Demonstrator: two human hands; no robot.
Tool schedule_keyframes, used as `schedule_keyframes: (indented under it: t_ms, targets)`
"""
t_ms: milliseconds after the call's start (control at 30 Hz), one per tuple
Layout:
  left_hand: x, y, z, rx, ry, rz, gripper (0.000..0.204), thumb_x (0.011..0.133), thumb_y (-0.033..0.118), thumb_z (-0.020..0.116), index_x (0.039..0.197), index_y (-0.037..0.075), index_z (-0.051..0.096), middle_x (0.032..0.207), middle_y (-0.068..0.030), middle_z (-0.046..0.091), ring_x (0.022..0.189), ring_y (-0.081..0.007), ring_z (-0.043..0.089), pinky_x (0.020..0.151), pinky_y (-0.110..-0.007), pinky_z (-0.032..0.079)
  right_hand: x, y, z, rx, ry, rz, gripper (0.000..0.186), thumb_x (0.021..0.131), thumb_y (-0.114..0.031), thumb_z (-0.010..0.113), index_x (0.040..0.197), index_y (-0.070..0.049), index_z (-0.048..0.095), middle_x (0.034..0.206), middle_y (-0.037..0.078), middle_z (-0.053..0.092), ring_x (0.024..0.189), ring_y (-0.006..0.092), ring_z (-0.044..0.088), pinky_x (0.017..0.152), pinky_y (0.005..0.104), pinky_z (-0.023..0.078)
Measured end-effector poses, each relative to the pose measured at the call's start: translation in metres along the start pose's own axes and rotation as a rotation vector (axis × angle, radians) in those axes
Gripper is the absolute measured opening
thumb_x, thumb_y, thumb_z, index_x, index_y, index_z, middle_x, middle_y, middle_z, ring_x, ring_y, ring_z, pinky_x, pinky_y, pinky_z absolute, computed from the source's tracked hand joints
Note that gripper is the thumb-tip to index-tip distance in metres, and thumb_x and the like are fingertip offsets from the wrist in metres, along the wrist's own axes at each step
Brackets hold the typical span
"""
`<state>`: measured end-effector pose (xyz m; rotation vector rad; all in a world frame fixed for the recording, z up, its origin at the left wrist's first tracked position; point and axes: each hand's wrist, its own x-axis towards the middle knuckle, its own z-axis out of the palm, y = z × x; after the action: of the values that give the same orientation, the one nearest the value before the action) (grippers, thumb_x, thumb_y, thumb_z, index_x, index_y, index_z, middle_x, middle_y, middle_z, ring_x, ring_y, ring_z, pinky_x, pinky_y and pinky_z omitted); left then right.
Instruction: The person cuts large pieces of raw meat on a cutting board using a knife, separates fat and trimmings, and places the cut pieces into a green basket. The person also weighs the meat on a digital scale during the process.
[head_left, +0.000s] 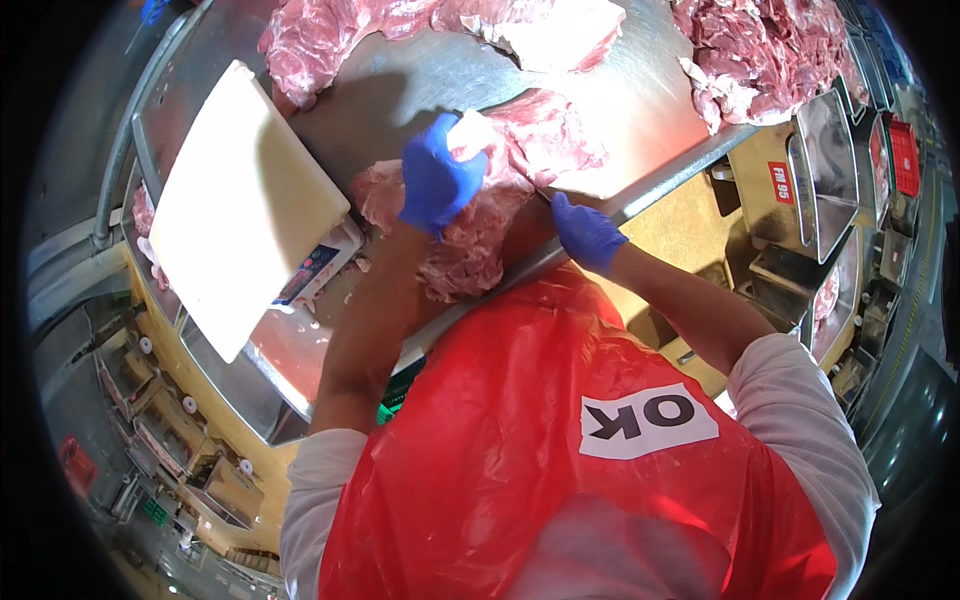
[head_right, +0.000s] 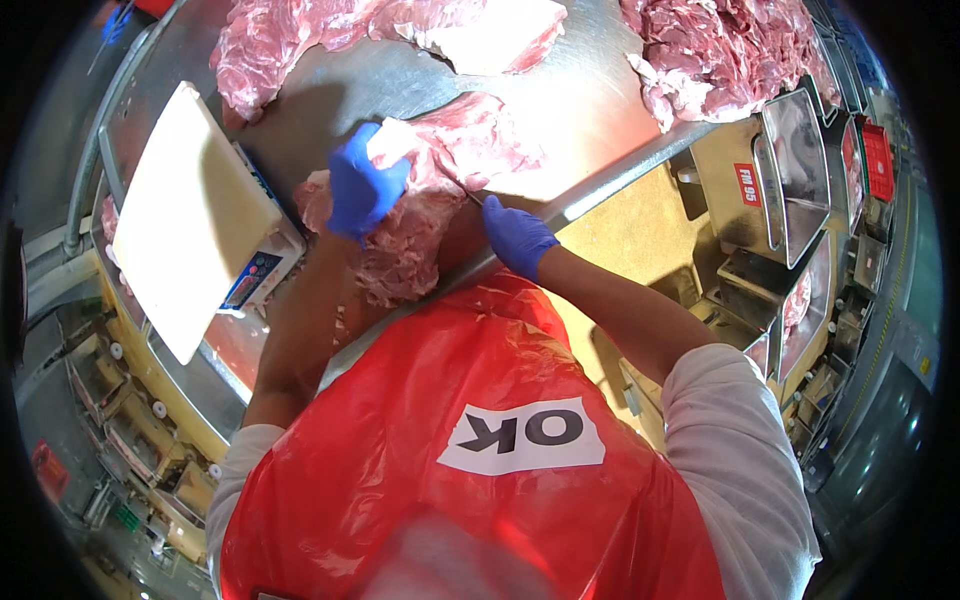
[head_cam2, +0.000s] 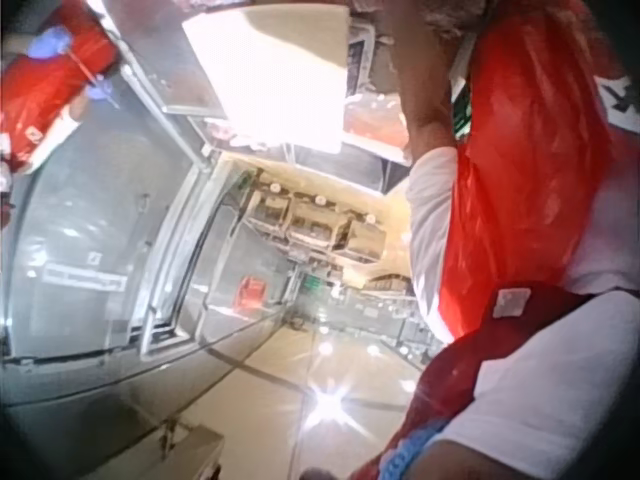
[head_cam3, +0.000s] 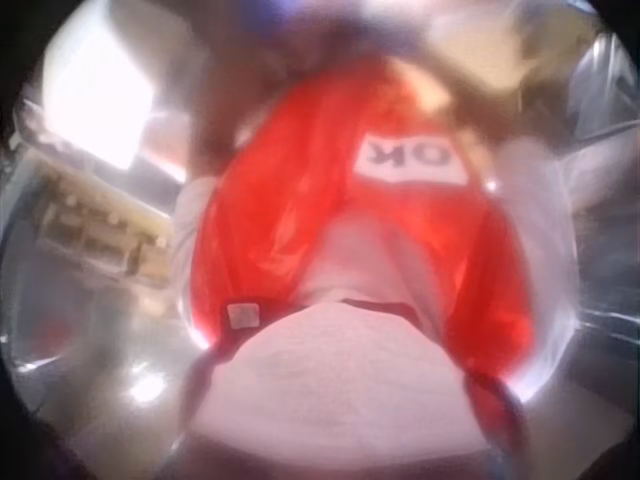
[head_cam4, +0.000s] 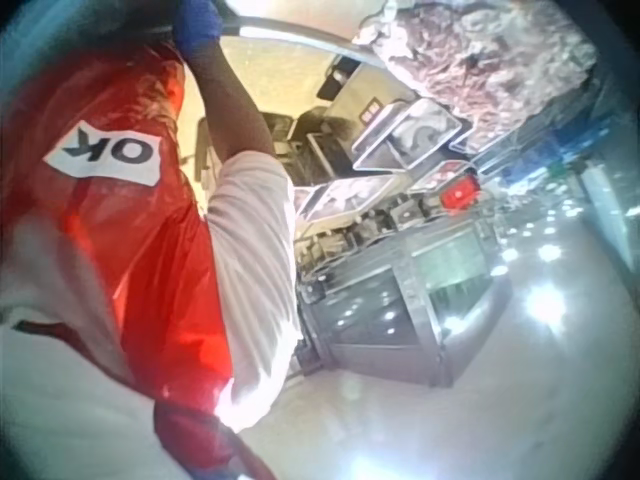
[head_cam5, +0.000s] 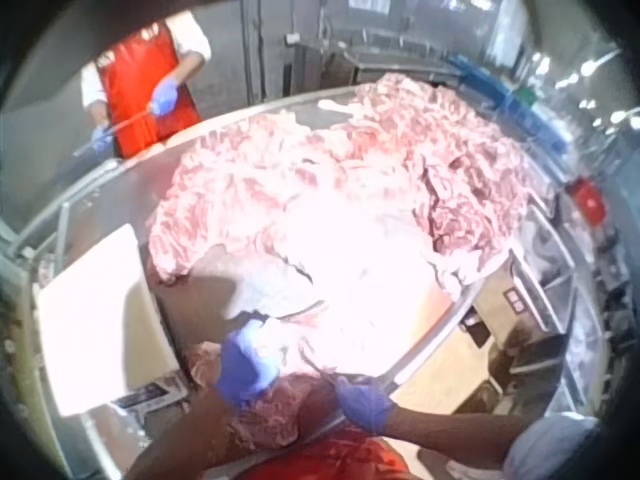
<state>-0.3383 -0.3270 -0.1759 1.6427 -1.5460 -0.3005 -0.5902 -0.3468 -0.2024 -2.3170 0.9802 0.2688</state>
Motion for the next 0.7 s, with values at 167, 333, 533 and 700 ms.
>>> schedule_keyframes:
  t_ms: [167,333,533,700]
  targets:
    - [-0.016,0.018,0.001,0.006,-0.03,-0.083,0.024,0.07,0.017,0.073,0.086,0.005,0.059,0.075,-0.017,0.061,0.067,-0.037,0.061,0.06,-0.043,0.049,0.047,-0.011,0.011,-0.122,0.088,-0.138,0.02,0.091,-0.005,0.046,0.109,0.005,0.044,0.077,0.022,0.063,0.069,0.0358,0.066,0.061,0.0421,0.053]
    - [-0.012,0.012,-0.016,-0.142,0.026,-0.3,0.028,0.069,0.016,0.076,0.09,0.004,0.063,0.076,-0.0132,0.063,0.066,-0.0245,0.062,0.063,-0.037,0.05,0.003,0.025,-0.015,0.002,-0.034,-0.075,0.021,0.094,-0.011,0.042,0.112,0.001,0.043,0.077,0.023,0.064,0.074,0.0422,0.065,0.062,0.0492,0.052]
    - [-0.026,0.016,-0.022,-0.27,0.004,-0.251,0.019,0.07,0.007,0.071,0.086,0.003,0.064,0.078,-0.0075,0.066,0.075,-0.0144,0.064,0.069,-0.03,0.05,-0.091,0.002,-0.087,0.074,-0.306,0.162,0.021,0.092,-0.007,0.041,0.112,0.001,0.043,0.088,0.03,0.064,0.081,0.0444,0.064,0.066,0.0533,0.051]
    - [-0.03,0.01,-0.019,-0.21,-0.085,-0.127,0.019,0.068,0.006,0.071,0.084,0.003,0.062,0.076,-0.0093,0.063,0.071,-0.0216,0.062,0.066,-0.032,0.048,0.015,-0.061,-0.108,0.253,-0.146,0.043,0.021,0.089,-0.007,0.049,0.105,0.007,0.053,0.093,0.029,0.064,0.089,0.0435,0.065,0.076,0.0488,0.052]
